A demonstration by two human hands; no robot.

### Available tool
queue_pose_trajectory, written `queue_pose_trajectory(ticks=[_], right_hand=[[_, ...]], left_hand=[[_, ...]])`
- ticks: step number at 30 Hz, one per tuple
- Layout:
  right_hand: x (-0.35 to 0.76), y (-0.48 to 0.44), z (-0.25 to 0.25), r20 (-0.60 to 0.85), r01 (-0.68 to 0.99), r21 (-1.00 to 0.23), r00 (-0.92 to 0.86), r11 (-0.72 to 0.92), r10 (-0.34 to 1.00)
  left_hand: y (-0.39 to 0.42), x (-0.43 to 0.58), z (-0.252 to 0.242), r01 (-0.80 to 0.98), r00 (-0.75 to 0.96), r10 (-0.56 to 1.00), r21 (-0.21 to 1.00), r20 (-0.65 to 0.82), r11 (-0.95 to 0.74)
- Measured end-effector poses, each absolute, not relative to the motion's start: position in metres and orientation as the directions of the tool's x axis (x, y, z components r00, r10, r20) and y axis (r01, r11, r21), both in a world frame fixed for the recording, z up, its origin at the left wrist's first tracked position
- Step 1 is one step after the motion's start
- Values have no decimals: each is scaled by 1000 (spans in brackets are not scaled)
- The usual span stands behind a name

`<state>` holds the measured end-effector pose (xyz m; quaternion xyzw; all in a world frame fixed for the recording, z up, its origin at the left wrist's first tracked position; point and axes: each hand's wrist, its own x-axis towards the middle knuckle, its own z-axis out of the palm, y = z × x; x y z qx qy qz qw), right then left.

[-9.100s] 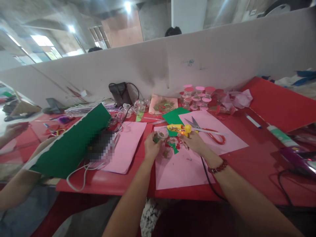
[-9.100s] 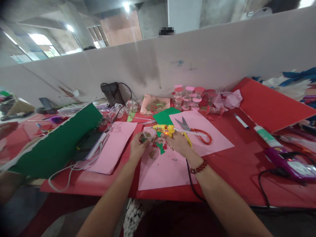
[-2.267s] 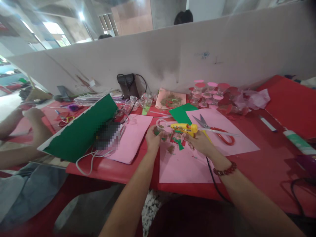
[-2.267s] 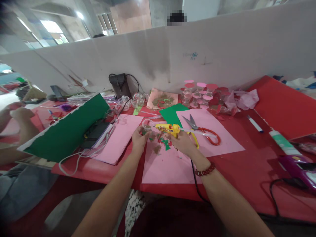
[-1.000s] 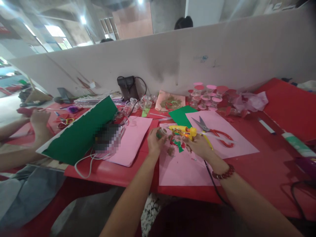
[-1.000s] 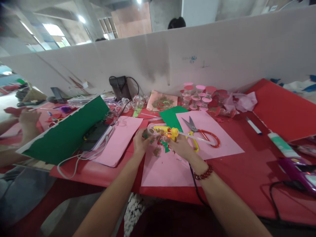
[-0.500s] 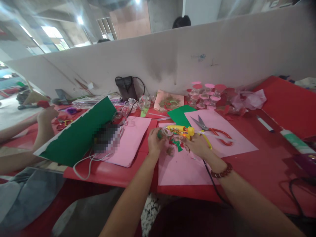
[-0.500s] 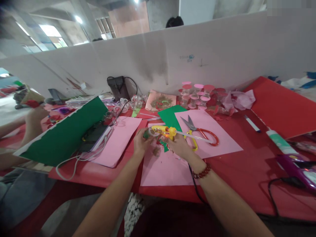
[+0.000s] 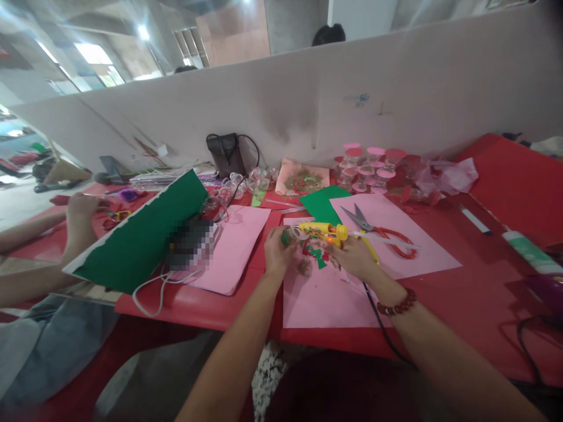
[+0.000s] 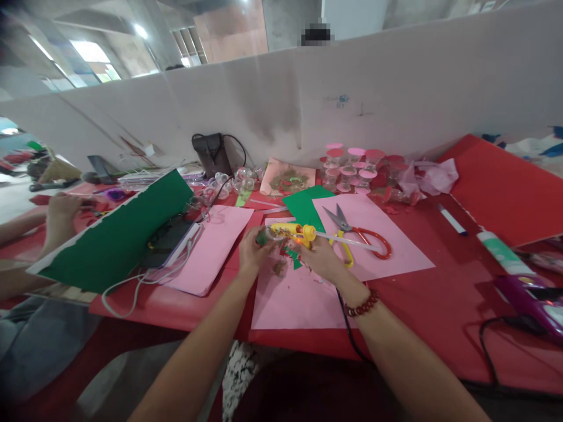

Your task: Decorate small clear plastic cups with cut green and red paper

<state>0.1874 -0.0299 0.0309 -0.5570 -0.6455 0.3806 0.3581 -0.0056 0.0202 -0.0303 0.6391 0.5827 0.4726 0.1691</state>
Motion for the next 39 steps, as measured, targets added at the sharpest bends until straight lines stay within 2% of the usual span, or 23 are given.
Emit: queue_pose_trajectory(ticks=[12,20,33,39], right_hand=[[190,-28,23,49,441,-892,-125,100,991],[189,-30,31,55,530,-842,-106,103,993],[189,-30,32,100,503,-851,-129,152,987],[189,-31,29,53,472,-875,-133,110,990]], left_hand=[[22,-6,-32,578,-127,901,769,416,-273],[21,-6,-30,586,-123,901,763,417,-273],[20,-5,-30,587,-114,907,764,405,-268],[20,-6,-30,592,-126,912,767,390,-246]])
